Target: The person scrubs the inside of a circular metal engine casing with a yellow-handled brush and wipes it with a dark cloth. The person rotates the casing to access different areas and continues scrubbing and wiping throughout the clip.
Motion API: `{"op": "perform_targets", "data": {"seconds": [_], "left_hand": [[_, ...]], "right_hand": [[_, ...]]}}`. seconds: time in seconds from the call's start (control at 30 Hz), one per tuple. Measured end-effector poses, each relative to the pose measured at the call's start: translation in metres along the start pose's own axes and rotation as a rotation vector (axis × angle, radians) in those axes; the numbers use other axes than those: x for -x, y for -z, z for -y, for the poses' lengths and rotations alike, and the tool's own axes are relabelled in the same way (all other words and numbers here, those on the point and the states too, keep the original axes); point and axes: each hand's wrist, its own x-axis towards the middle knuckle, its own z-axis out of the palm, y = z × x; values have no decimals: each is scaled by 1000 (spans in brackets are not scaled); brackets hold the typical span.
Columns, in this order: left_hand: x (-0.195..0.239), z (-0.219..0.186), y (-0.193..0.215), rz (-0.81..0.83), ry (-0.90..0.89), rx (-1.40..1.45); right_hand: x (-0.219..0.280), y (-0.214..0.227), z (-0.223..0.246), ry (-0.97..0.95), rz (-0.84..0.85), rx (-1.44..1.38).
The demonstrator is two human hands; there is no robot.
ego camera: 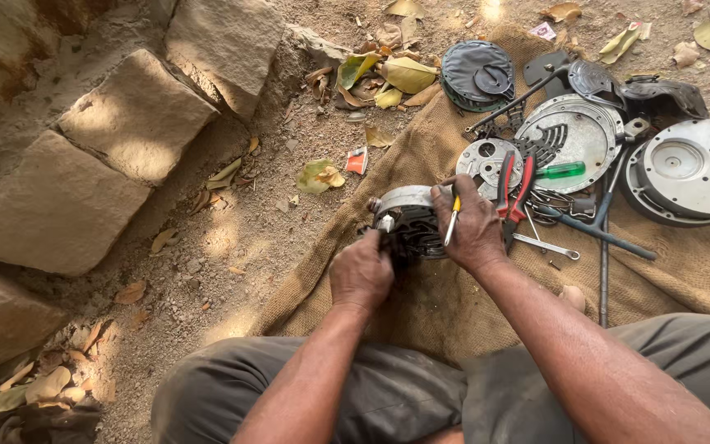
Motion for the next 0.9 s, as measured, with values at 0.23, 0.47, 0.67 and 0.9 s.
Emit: {"op": "perform_targets", "data": {"seconds": [0.23,0.47,0.67,0.9], "left_hand": [[26,-19,21,27,-122,306],[29,-11,19,106,-21,563],[8,6,28,100,80,650],[-20,14,54,57,196,663]], "right_hand": [[-1,12,23,-330,99,82],[15,25,66,-364,358,-63],[25,17,74,-441,526,-697],[-12,39,35,-592,246,-732]]}}
